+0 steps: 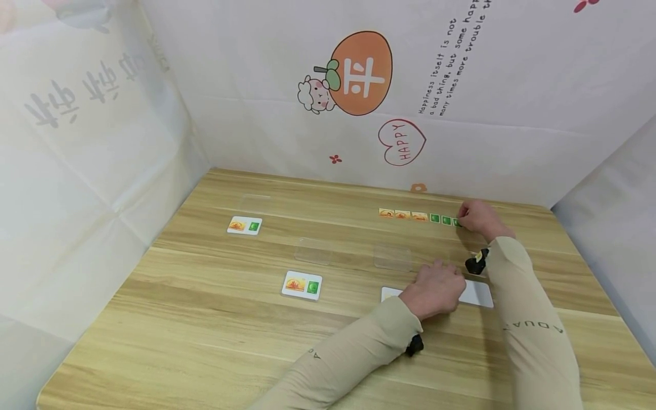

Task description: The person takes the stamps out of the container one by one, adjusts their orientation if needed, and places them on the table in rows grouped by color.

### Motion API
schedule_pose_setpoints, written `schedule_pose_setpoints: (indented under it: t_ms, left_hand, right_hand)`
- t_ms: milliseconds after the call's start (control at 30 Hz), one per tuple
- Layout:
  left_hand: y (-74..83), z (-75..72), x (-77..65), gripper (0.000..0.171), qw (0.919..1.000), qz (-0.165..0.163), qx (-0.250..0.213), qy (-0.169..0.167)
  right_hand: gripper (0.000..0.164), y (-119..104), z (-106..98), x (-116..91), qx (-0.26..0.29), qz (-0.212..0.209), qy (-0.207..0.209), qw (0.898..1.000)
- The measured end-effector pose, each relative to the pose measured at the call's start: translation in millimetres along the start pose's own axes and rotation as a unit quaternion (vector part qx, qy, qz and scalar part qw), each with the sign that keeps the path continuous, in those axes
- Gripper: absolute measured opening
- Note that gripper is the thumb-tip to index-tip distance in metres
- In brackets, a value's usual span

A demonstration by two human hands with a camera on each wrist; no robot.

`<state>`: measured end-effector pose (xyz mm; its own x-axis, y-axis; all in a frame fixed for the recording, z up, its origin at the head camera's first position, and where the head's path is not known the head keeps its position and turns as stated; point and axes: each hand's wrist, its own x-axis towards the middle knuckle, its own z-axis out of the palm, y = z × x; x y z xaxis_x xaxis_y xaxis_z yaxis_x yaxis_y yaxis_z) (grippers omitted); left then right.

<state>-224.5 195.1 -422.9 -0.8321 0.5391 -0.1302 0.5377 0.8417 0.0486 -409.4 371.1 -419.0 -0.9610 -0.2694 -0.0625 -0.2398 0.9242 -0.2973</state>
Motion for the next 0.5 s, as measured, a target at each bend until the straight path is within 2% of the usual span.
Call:
schedule_pose_setpoints:
  t_ms: [333, 500]
  left_hand:
    - [-1.4, 1.1, 2.2, 0.015, 1.0, 0.003, 0.0, -0.009]
    - [-3.3, 0.3, 1.4, 0.014, 0.9999, 0.006, -0.005, -0.014]
  right_hand:
    - [0.016, 1.8, -2.8, -4.4, 0.013, 0.006, -0.014, 1.0]
    - [0.017, 5.7, -2.3, -5.8, 0.036, 0.007, -0.015, 0.999]
